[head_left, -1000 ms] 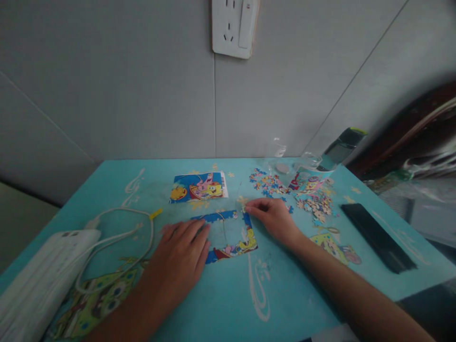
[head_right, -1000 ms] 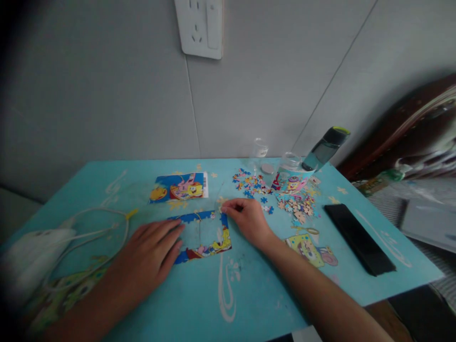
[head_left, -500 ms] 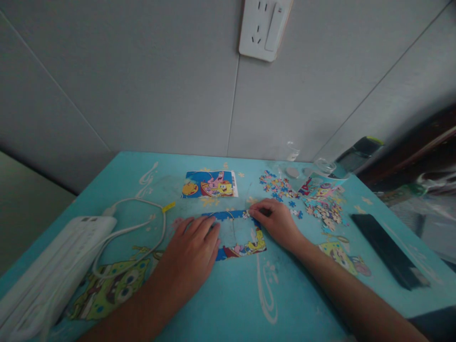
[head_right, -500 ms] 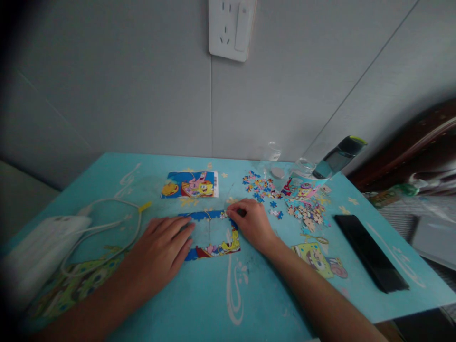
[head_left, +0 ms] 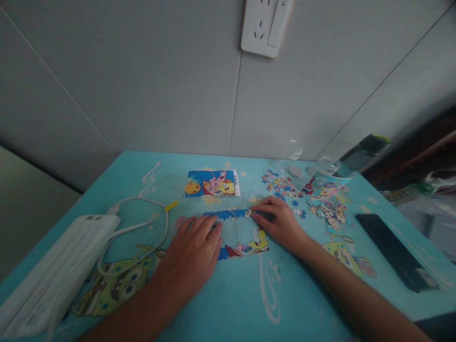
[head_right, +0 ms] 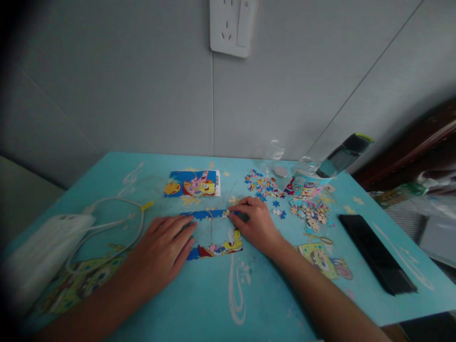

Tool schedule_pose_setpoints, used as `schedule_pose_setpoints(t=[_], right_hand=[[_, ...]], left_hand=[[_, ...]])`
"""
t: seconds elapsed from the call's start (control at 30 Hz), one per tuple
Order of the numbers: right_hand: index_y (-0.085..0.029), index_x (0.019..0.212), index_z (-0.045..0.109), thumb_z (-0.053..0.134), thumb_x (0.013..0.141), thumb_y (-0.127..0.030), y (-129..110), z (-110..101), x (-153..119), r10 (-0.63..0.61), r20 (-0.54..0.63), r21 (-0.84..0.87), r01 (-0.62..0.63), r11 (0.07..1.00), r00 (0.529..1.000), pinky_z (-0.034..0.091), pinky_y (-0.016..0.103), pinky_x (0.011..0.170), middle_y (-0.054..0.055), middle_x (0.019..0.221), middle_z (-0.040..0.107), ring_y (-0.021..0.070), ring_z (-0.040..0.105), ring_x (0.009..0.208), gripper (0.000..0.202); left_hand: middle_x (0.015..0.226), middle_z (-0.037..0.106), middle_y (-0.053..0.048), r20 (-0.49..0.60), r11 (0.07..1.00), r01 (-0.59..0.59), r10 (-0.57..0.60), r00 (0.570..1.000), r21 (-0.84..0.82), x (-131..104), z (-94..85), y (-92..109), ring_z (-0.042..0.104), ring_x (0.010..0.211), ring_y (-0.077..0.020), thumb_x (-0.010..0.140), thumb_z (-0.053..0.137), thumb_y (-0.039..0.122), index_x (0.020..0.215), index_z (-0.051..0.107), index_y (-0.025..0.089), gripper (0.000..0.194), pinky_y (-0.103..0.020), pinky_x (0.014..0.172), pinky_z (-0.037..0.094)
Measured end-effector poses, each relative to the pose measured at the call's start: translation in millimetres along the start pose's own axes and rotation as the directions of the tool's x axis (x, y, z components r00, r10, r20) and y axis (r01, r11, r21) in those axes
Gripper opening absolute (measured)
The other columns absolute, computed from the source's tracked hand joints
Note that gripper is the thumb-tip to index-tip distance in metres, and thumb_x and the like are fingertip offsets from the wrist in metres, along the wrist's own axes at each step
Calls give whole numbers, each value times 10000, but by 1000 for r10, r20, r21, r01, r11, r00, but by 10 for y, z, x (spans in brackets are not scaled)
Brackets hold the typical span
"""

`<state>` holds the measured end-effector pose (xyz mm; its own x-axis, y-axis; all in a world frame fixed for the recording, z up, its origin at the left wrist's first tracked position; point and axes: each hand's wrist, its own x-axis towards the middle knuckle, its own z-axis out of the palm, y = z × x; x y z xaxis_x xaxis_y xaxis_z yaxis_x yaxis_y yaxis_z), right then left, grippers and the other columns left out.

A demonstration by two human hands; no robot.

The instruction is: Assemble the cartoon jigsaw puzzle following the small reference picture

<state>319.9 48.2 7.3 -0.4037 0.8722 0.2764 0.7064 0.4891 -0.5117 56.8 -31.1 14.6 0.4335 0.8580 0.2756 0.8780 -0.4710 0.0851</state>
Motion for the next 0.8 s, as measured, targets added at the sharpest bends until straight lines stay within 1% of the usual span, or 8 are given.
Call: schedule_pose_setpoints(t=[0.13, 0.33, 0.5, 0.6, 0.7, 0.8], right_hand=[[-290, 1088, 787, 693, 938, -332, -16, 21, -2, 15, 7, -6, -15, 1000, 1000, 497, 420, 891, 67, 1008, 681, 242, 627, 973, 182], [-275, 1132, 763, 699, 932, -309, -32, 14, -2, 25, 10, 1, -25, 1000, 1000, 492, 413, 903, 68, 1024, 686, 240, 633, 991, 213], [-267, 1068, 758, 715, 920, -303, -32, 5, -2, 28, 6, 25, -29, 999, 1000, 485, 407, 909, 60, 1017, 695, 237, 639, 992, 158], [-255, 1004, 739, 733, 905, -281, -38, 5, 7, 21, -7, 48, -21, 999, 1000, 477, 399, 906, 48, 999, 716, 231, 644, 978, 103], [-244, 924, 721, 722, 913, -260, -55, 1, 12, 21, -11, 83, -20, 996, 1000, 477, 372, 855, 24, 924, 734, 205, 651, 890, 20], [-244, 898, 724, 705, 925, -262, -93, -71, -24, 42, -23, 125, -39, 991, 999, 482, 352, 809, 9, 871, 740, 185, 653, 817, 38]], left_hand=[[1317, 649, -134, 5, 1000, 3, -3, 1000, -3, -7, 8, -6, 600, 1175, -322, 988, 507, 215, 1238, 665, 140, 305, -575, 1038, 456], [1319, 648, -136, 8, 1000, 0, 0, 1000, -9, 3, -4, -4, 599, 1181, -325, 985, 511, 207, 1237, 666, 138, 304, -578, 1030, 463], [1284, 664, -143, -7, 1000, -25, 24, 1000, -10, 10, -24, 6, 608, 1178, -312, 986, 494, 185, 1193, 678, 124, 284, -549, 1012, 485], [1298, 658, -143, -3, 1000, -22, 22, 1000, -1, -2, -5, 0, 607, 1183, -316, 989, 492, 195, 1193, 679, 131, 284, -562, 1020, 478], [1315, 648, -139, 7, 1000, -18, 18, 1000, 11, -17, 26, -16, 602, 1184, -321, 993, 489, 214, 1219, 672, 138, 300, -574, 1031, 467], [1327, 641, -132, -3, 999, -27, 28, 1000, 25, -30, 61, -41, 594, 1187, -325, 996, 481, 230, 1235, 668, 150, 314, -576, 1028, 463]])
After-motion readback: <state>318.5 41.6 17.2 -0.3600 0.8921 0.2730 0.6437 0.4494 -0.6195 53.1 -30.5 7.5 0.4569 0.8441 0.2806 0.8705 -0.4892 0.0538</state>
